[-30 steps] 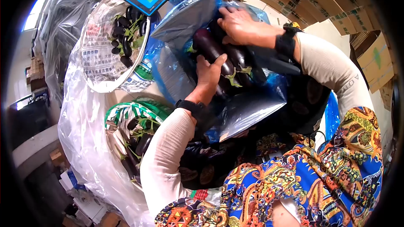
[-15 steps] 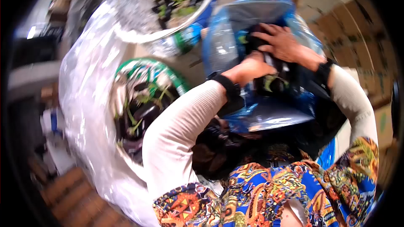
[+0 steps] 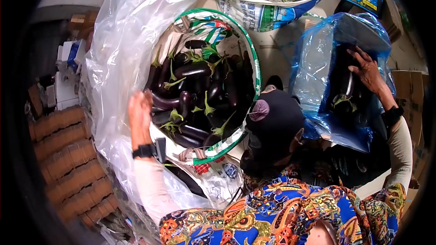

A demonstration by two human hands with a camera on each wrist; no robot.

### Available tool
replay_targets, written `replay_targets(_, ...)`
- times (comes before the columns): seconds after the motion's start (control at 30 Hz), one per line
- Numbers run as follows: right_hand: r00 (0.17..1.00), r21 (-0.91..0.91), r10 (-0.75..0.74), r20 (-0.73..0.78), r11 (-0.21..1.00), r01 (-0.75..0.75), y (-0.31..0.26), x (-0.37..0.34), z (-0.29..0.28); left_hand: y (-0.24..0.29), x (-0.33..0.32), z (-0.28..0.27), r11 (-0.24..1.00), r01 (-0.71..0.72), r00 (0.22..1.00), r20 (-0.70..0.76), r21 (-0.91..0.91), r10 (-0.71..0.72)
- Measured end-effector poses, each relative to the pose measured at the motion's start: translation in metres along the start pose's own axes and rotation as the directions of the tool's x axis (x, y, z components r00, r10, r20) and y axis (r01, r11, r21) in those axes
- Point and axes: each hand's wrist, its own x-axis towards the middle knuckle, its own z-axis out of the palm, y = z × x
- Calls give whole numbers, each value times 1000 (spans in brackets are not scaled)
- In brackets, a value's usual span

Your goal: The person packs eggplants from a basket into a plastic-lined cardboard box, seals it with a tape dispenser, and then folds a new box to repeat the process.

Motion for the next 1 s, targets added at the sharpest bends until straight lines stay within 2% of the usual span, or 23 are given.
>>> replay_targets(0.1, 998, 100, -64, -22, 993, 65, 17, 0, 3, -91, -43, -39, 980, 129, 979, -175, 151, -102)
replay_targets(0.13, 994, 153, -98, -37, 983, 103, 18, 3, 2, -121, -54, -44, 924, 173, 940, -336, 342, -52)
replay_targets(0.2, 992, 102, -95, -83, 989, 103, 13, -1, -1, -161, -72, -43, 918, 237, 890, -450, 318, -74)
replay_targets(0.27, 991, 77, -90, -97, 992, 98, 14, -2, 0, -171, -76, -41, 844, 152, 893, -437, 514, 105)
replay_targets(0.37, 990, 88, -105, -93, 990, 114, 21, 0, 2, -144, -54, -23, 565, -76, 835, -257, 822, 486)
replay_targets(0.4, 990, 81, -106, -95, 990, 113, 22, 1, 3, -146, -36, -28, 507, -103, 820, -216, 856, 530)
replay_targets(0.47, 989, 77, -108, -96, 990, 115, 22, 2, 3, -151, 5, -41, 660, 98, 909, -337, 745, 245)
replay_targets(0.53, 989, 67, -107, -102, 991, 114, 23, 1, 3, -147, 24, -16, 410, 372, 843, -489, 832, 227)
replay_targets(0.57, 989, 58, -111, -103, 991, 117, 22, 1, 3, -134, 18, 11, 308, 474, 805, -548, 825, 229)
replay_targets(0.6, 988, 50, -115, -105, 991, 120, 21, 2, 3, -130, 17, 27, 248, 517, 789, -568, 819, 232)
replay_targets(0.67, 988, 40, -113, -102, 992, 118, 28, 4, 6, -129, 27, 36, 278, 541, 783, -596, 794, 177)
replay_targets(0.7, 989, 37, -110, -101, 993, 114, 30, 4, 9, -126, 29, 40, 337, 532, 788, -600, 777, 141)
replay_targets(0.83, 991, 37, -98, -95, 994, 102, 27, 4, 6, -132, 34, 57, 509, 475, 764, -623, 718, 168)
replay_targets(0.87, 992, 33, -88, -91, 995, 91, 25, 3, 5, -134, 33, 63, 474, 476, 752, -622, 741, 217)
replay_targets(1.0, 993, 43, -89, -83, 995, 93, 23, 2, 4, -122, 23, 84, 614, 362, 833, -539, 702, 124)
